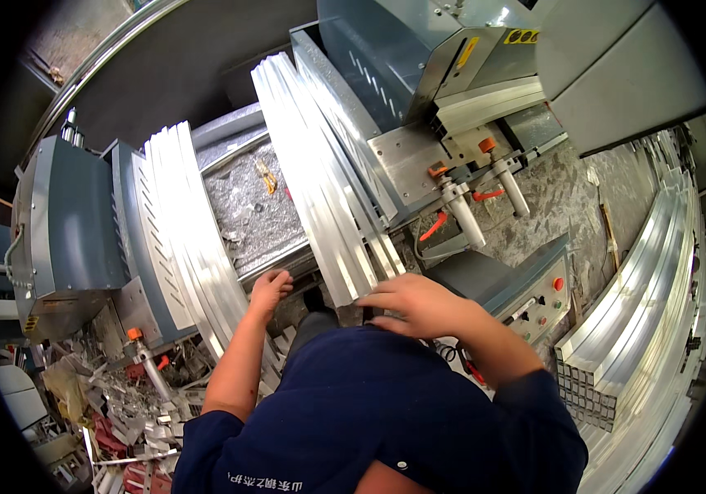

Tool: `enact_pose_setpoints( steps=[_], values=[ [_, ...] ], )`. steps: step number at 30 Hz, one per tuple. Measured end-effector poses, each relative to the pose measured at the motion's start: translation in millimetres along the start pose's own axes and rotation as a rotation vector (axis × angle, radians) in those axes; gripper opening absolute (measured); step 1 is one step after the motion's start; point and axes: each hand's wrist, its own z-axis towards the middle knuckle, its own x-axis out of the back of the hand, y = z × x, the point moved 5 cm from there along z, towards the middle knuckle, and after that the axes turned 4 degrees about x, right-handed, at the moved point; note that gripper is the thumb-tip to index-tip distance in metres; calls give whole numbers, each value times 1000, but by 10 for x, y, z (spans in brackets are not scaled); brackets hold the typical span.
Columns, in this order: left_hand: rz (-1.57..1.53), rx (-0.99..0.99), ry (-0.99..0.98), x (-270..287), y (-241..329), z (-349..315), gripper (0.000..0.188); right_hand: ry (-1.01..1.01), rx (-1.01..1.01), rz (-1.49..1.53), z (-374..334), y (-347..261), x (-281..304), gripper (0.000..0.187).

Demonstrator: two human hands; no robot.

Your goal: The person loads long aluminum profiles into a cutting machine, operates the controls to cut them, and removes the cut pieces. The person then carries the cut pieces across the workshop floor and places them in a pile.

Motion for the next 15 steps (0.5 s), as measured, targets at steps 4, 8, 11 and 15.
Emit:
enact_pose_setpoints(
  steps=[4,8,11,15],
  values=[
    [28,-165,-183,-638,927,14,58,195,-371,183,-863,375,-232,37],
    [-18,-294,-403,-1456,1821,153,66,394,-626,291,-1321,362,-399,37],
    [-168,-264,-551,-2140,2378,287,73,547,-725,335,-1497,291,-501,38],
    [-333,-92,-610,-3010,2854,668,97,690,-884,300,-1704,67,-677,38]
  ],
)
